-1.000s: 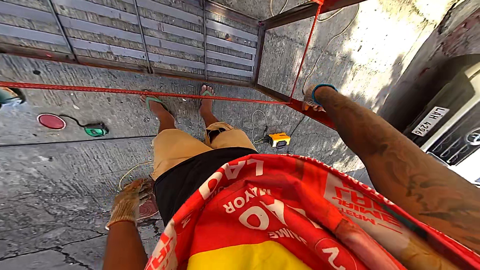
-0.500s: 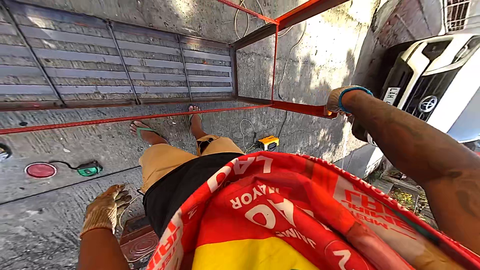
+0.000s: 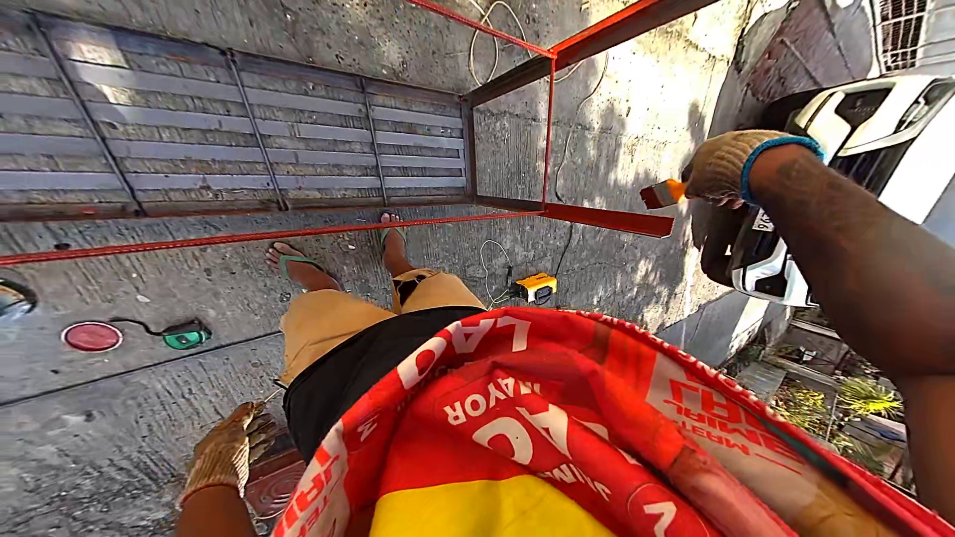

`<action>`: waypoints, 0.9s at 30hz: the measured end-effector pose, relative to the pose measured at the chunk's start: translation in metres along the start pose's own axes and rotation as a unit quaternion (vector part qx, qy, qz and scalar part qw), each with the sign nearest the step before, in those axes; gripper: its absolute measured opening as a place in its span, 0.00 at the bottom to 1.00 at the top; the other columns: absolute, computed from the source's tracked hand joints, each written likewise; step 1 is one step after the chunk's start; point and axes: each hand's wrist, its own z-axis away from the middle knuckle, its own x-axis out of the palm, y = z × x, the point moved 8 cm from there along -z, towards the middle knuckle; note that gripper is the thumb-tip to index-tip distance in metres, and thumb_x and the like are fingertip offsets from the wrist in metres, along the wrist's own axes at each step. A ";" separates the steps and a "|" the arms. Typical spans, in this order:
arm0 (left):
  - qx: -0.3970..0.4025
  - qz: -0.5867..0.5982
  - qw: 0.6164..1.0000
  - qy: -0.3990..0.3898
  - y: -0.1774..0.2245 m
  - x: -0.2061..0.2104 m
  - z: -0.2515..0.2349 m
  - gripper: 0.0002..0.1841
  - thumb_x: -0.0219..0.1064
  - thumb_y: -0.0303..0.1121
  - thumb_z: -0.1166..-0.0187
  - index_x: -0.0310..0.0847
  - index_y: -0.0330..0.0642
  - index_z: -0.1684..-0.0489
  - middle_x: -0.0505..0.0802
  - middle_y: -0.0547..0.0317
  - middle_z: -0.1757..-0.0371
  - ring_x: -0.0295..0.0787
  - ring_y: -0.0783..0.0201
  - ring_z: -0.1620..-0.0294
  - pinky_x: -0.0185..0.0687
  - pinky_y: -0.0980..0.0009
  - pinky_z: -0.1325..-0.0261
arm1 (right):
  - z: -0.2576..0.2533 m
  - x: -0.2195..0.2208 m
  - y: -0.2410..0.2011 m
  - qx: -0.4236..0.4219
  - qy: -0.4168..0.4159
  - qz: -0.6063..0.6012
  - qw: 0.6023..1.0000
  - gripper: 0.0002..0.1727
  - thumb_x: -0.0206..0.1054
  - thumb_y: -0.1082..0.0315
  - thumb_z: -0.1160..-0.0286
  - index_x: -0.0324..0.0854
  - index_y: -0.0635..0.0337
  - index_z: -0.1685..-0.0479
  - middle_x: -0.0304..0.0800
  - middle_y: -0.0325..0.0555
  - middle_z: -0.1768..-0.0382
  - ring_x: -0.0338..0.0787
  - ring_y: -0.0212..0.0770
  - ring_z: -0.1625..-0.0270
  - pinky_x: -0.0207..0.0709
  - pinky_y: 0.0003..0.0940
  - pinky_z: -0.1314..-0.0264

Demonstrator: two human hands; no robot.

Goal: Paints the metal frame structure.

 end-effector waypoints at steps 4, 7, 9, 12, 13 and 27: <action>-0.221 0.047 0.972 0.068 -0.093 0.008 -0.028 0.24 0.53 0.51 0.08 0.78 0.44 0.27 0.90 0.49 0.42 0.89 0.60 0.53 0.84 0.57 0.48 | -0.081 -0.001 -0.072 -0.123 0.006 0.098 0.987 0.11 0.68 0.66 0.19 0.90 0.65 0.50 0.91 0.66 0.54 0.90 0.66 0.46 0.77 0.70 0.41; -0.238 0.067 0.965 0.091 -0.096 0.027 -0.005 0.24 0.52 0.49 0.07 0.76 0.43 0.23 0.89 0.47 0.36 0.90 0.57 0.47 0.84 0.55 0.45 | -0.159 0.020 -0.133 -0.187 -0.002 0.169 0.968 0.12 0.70 0.67 0.23 0.91 0.65 0.50 0.90 0.71 0.48 0.87 0.72 0.37 0.73 0.77 0.37; -0.248 0.078 0.960 0.102 -0.115 0.038 0.002 0.23 0.54 0.48 0.08 0.77 0.45 0.25 0.90 0.49 0.37 0.90 0.57 0.47 0.84 0.55 0.44 | -0.201 0.039 -0.163 -0.186 -0.004 0.177 0.966 0.11 0.71 0.67 0.25 0.90 0.69 0.55 0.89 0.72 0.49 0.87 0.72 0.38 0.75 0.77 0.40; -0.224 0.087 0.966 0.095 -0.197 0.045 -0.022 0.25 0.60 0.55 0.14 0.80 0.50 0.27 0.94 0.51 0.41 0.95 0.57 0.50 0.92 0.55 0.52 | -0.230 0.058 -0.184 -0.155 0.003 0.142 0.978 0.14 0.69 0.68 0.25 0.86 0.76 0.56 0.87 0.74 0.45 0.86 0.73 0.35 0.75 0.78 0.40; -0.236 0.090 0.963 0.093 -0.220 0.047 -0.029 0.27 0.61 0.58 0.15 0.80 0.53 0.26 0.94 0.53 0.41 0.95 0.57 0.49 0.92 0.54 0.50 | -0.239 0.068 -0.186 -0.154 -0.002 0.141 0.978 0.15 0.69 0.67 0.25 0.86 0.76 0.56 0.87 0.75 0.44 0.86 0.73 0.35 0.74 0.78 0.39; -0.190 0.018 0.979 0.068 -0.031 0.082 -0.050 0.24 0.54 0.50 0.08 0.77 0.43 0.26 0.88 0.46 0.38 0.86 0.57 0.46 0.80 0.53 0.41 | -0.086 0.060 -0.045 -0.176 -0.117 0.282 0.936 0.08 0.71 0.68 0.25 0.90 0.64 0.57 0.91 0.62 0.57 0.91 0.64 0.46 0.80 0.68 0.45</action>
